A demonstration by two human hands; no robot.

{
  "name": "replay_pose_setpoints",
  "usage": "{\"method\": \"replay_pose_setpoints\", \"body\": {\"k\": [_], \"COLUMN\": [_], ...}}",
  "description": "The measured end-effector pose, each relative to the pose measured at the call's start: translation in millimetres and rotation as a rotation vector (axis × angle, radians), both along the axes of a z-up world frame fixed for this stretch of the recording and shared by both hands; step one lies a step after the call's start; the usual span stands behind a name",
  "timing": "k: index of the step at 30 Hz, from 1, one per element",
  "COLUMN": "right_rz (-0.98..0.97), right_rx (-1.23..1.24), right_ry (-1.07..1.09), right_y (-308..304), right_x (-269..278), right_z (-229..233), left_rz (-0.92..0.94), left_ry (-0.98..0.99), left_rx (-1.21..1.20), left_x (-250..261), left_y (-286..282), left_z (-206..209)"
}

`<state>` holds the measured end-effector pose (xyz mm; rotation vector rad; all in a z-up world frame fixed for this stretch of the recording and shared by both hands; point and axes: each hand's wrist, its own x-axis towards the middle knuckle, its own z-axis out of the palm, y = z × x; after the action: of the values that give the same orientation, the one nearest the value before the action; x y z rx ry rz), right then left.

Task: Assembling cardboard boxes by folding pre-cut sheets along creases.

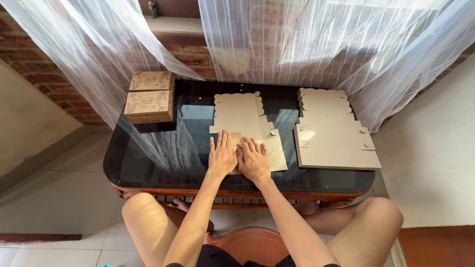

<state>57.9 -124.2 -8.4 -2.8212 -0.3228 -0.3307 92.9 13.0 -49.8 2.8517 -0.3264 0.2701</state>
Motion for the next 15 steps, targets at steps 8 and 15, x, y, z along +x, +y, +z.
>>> {"method": "replay_pose_setpoints", "body": {"k": [8,15], "right_rz": [-0.004,0.014], "right_rx": [0.016,0.039], "right_ry": [0.039,0.038], "right_y": [-3,-1], "right_x": [0,-4], "right_z": [2,13], "left_rz": [-0.019,0.01], "left_ry": [0.099,0.233], "left_rx": [-0.059,-0.001], "left_x": [-40,-144], "left_y": [-1,-18], "left_z": [20,44]}}
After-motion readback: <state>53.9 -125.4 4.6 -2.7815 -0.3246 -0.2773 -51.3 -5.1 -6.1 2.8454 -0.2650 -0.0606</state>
